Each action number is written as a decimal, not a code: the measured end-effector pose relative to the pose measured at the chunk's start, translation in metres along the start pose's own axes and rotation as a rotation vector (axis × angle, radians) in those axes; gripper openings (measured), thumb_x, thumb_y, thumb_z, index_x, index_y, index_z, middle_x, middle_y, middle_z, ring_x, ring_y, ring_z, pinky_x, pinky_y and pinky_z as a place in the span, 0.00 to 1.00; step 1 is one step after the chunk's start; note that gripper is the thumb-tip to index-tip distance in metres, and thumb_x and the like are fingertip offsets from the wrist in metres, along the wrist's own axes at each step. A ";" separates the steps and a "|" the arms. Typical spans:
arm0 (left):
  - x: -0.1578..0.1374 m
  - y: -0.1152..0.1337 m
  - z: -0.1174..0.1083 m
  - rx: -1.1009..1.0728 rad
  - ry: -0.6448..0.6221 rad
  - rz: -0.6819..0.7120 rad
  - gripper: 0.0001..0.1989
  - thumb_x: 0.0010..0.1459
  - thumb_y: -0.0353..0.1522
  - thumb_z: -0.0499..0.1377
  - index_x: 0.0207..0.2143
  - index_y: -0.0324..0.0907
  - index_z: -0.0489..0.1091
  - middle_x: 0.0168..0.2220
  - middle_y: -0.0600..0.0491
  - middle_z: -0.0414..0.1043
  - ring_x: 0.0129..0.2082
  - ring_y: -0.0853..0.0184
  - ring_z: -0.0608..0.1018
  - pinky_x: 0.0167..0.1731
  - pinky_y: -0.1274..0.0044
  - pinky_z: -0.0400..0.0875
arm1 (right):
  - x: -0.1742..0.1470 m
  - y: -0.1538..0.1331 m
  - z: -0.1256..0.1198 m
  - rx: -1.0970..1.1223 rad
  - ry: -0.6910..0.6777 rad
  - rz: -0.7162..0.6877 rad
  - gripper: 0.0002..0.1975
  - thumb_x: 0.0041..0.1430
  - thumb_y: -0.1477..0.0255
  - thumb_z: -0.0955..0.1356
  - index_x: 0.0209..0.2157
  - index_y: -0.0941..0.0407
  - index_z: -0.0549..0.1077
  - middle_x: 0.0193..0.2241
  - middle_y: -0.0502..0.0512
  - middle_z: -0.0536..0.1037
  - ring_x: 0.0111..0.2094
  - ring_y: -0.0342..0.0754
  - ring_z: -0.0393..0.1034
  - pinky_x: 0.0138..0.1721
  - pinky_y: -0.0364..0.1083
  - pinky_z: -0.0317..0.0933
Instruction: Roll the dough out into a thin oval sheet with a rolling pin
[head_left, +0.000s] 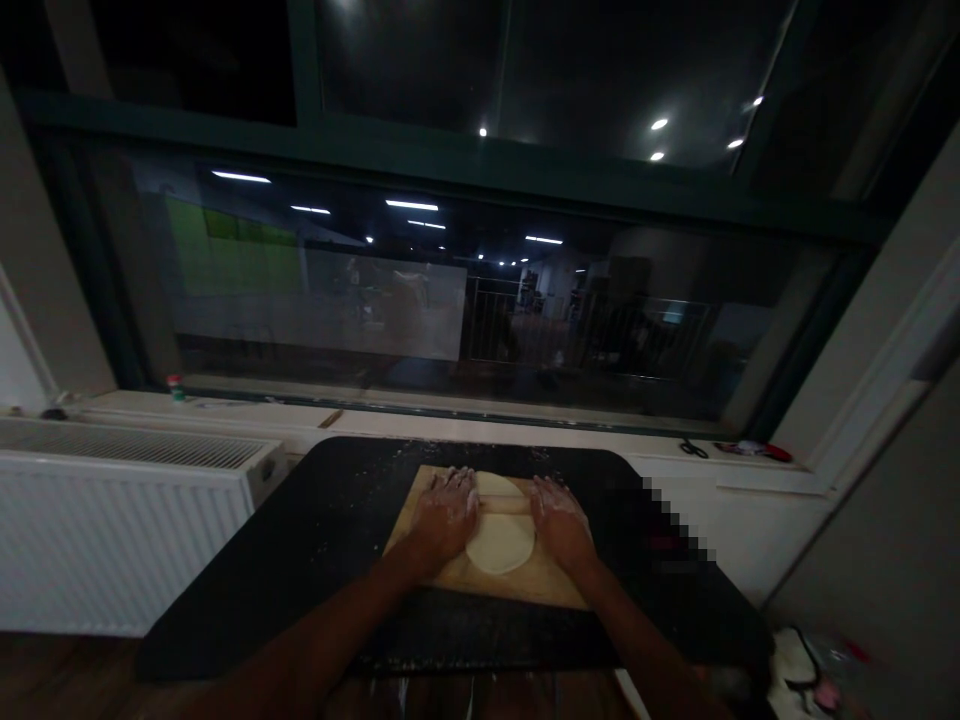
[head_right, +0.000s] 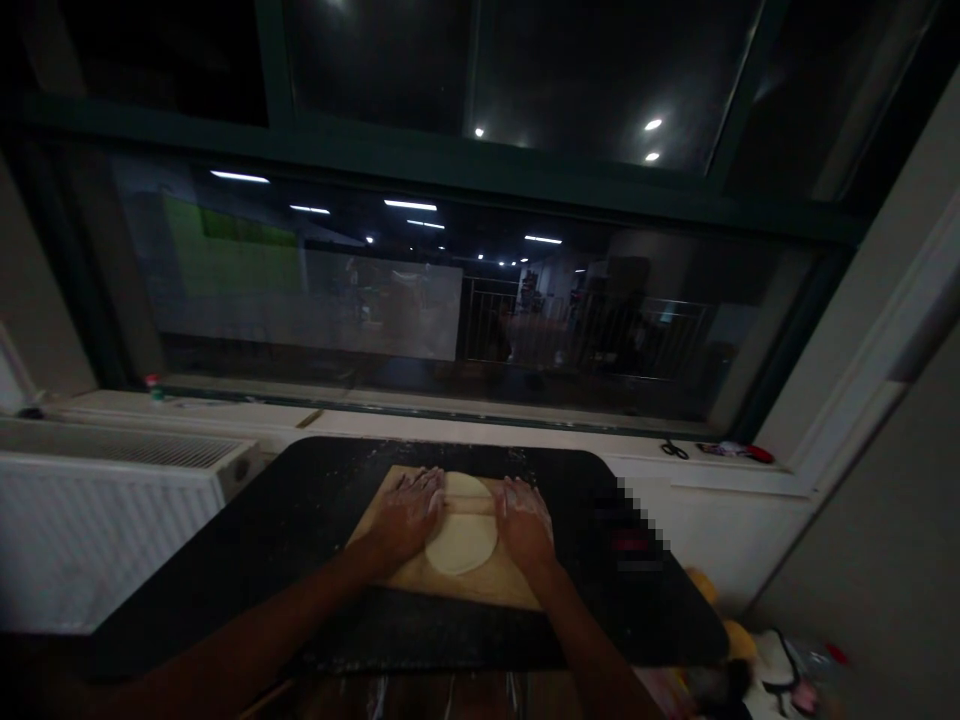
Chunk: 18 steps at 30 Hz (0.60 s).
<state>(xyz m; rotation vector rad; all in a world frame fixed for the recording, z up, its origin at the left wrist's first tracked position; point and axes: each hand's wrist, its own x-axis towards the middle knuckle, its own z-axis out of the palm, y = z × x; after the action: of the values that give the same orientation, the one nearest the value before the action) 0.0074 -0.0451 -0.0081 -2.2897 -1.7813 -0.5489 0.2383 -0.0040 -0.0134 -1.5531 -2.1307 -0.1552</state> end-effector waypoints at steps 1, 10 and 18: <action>-0.010 0.002 -0.002 -0.008 -0.004 0.020 0.26 0.74 0.32 0.43 0.67 0.38 0.68 0.69 0.41 0.68 0.69 0.49 0.69 0.70 0.52 0.58 | -0.012 0.000 -0.005 0.008 -0.001 -0.002 0.26 0.73 0.69 0.55 0.57 0.58 0.80 0.60 0.63 0.80 0.65 0.56 0.71 0.70 0.54 0.60; -0.087 -0.012 -0.023 -0.214 0.087 0.185 0.24 0.77 0.36 0.46 0.70 0.49 0.64 0.70 0.52 0.67 0.70 0.61 0.68 0.73 0.59 0.59 | -0.114 -0.015 -0.019 0.097 0.223 -0.122 0.22 0.71 0.69 0.59 0.51 0.46 0.82 0.50 0.52 0.86 0.52 0.56 0.82 0.61 0.58 0.73; -0.070 -0.007 -0.020 -0.170 0.099 0.241 0.23 0.76 0.39 0.50 0.70 0.47 0.65 0.68 0.51 0.70 0.68 0.59 0.71 0.73 0.55 0.57 | -0.082 -0.017 -0.016 -0.036 0.120 -0.043 0.28 0.75 0.64 0.52 0.57 0.43 0.79 0.62 0.51 0.79 0.65 0.57 0.71 0.68 0.65 0.64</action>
<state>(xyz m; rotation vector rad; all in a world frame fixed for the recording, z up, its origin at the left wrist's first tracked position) -0.0179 -0.1133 -0.0183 -2.4940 -1.4375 -0.7781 0.2469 -0.0864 -0.0334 -1.4799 -2.0793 -0.2953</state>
